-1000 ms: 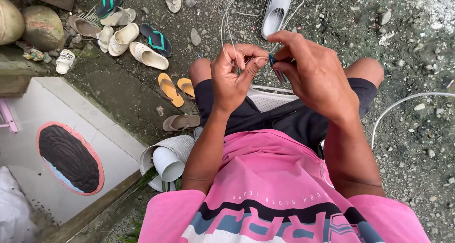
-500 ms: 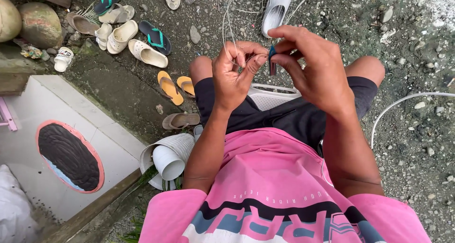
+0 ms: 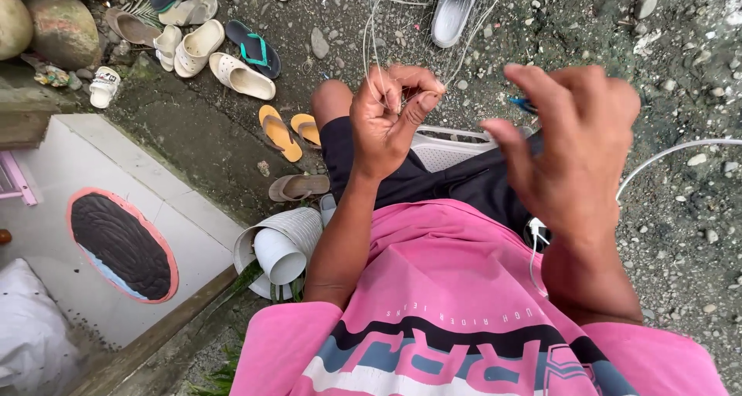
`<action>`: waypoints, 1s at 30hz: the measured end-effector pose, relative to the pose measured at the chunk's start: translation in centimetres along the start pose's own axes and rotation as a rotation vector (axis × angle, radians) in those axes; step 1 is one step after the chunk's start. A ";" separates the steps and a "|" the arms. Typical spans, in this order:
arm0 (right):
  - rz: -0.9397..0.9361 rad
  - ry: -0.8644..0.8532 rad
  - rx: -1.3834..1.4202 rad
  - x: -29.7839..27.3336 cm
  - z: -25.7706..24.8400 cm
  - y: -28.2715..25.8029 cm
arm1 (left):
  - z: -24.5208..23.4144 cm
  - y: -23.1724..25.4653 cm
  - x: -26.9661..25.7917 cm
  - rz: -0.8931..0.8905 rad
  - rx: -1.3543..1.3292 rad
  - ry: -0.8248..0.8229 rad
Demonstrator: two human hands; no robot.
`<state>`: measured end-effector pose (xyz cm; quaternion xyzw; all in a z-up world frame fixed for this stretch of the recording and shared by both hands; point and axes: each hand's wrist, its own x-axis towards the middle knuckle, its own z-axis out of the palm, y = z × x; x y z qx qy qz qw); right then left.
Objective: The person is repairing a fishing net by threading a thin line through existing loops and tying knots using a small blue plastic tool.
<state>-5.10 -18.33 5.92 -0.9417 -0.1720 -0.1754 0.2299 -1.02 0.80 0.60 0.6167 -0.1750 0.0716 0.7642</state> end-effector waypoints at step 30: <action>0.087 0.764 1.659 -0.9 2.5 -0.8 | 0.6 -1.5 -1.3 -0.249 0.083 0.300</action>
